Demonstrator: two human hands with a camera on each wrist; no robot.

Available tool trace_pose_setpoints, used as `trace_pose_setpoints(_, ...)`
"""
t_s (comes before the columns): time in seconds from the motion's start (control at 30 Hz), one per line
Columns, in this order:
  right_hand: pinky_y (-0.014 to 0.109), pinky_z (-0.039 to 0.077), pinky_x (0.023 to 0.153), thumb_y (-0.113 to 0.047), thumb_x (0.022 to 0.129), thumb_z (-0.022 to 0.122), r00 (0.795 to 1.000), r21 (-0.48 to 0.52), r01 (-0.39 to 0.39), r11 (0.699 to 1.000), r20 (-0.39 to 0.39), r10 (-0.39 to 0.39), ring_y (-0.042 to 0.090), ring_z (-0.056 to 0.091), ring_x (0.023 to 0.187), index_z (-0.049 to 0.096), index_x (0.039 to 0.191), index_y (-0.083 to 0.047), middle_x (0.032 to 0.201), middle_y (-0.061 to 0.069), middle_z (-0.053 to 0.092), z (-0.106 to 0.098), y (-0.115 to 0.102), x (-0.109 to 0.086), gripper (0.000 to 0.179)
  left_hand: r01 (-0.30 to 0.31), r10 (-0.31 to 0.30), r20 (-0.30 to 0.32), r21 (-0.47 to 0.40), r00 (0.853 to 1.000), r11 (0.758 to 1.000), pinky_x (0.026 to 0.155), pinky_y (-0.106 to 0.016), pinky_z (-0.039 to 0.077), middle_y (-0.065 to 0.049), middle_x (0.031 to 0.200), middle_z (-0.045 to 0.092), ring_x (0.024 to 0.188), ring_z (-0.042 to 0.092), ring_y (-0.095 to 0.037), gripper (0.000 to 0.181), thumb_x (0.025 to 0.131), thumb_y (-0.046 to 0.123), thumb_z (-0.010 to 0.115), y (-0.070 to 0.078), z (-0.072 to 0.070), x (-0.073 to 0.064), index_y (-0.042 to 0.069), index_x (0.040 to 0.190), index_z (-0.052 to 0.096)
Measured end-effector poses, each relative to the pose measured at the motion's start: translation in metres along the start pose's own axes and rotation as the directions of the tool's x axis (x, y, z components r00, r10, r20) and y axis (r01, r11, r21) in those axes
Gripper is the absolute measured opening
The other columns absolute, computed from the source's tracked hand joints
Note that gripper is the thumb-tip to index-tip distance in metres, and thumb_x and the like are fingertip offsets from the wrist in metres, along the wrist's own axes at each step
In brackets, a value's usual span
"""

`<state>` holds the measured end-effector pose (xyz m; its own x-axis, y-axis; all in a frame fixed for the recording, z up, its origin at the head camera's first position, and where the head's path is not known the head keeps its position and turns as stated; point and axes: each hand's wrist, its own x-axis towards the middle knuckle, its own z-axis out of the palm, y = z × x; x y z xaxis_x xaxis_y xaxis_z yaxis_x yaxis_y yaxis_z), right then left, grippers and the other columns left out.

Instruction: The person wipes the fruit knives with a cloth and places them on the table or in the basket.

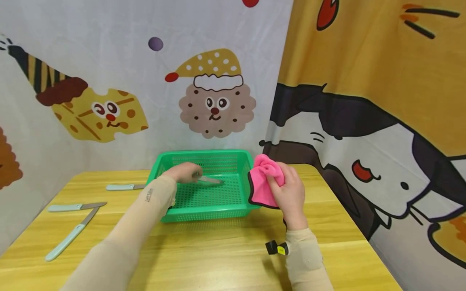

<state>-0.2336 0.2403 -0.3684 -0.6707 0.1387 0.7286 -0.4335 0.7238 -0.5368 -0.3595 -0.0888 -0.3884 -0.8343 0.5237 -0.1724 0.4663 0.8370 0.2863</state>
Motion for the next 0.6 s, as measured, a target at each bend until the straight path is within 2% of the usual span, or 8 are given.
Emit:
trace_pose_setpoints(0.3, 0.046, 0.045, 0.075, -0.015, 0.084, 0.080, 1.000, -0.009, 0.011, 1.000, -0.006, -0.011, 0.033, 0.057, 0.093, 0.068, 0.110, -0.004, 0.105, 0.017, 0.066, 0.0003, 0.0011, 0.0005, 0.031, 0.060, -0.063, 0.046, 0.048, 0.997, 0.997, 0.089, -0.042, 0.052, -0.005, 0.119, 0.065, 0.109, 0.060, -0.026, 0.021, 0.093, 0.012, 0.071, 0.0008, -0.0008, -0.0026, 0.011, 0.114, 0.069)
trace_pose_setpoints(0.43, 0.045, 0.045, 0.075, -0.015, 0.084, 0.079, 1.000, -0.009, 0.011, 1.000, -0.006, -0.011, 0.032, 0.057, 0.092, 0.069, 0.110, -0.004, 0.105, 0.017, 0.066, -0.0002, 0.0014, 0.0010, 0.030, 0.100, -0.101, 0.049, 0.019, 0.994, 0.995, 0.095, -0.045, 0.049, -0.009, 0.129, 0.062, 0.117, 0.057, -0.029, 0.031, 0.095, 0.006, 0.066, 0.0005, -0.0007, -0.0020, 0.009, 0.126, 0.065)
trace_pose_setpoints(0.6, 0.044, 0.045, 0.074, -0.015, 0.084, 0.079, 1.000, 0.000, 0.007, 1.000, 0.003, -0.007, 0.030, 0.056, 0.091, 0.069, 0.110, -0.006, 0.104, 0.015, 0.066, -0.0018, 0.0001, 0.0010, 0.030, 0.099, -0.099, 0.044, 0.011, 0.994, 0.995, 0.098, -0.045, 0.048, -0.012, 0.134, 0.059, 0.119, 0.057, -0.030, 0.040, 0.095, -0.001, 0.063, 0.0025, -0.0027, -0.0029, 0.007, 0.133, 0.060)
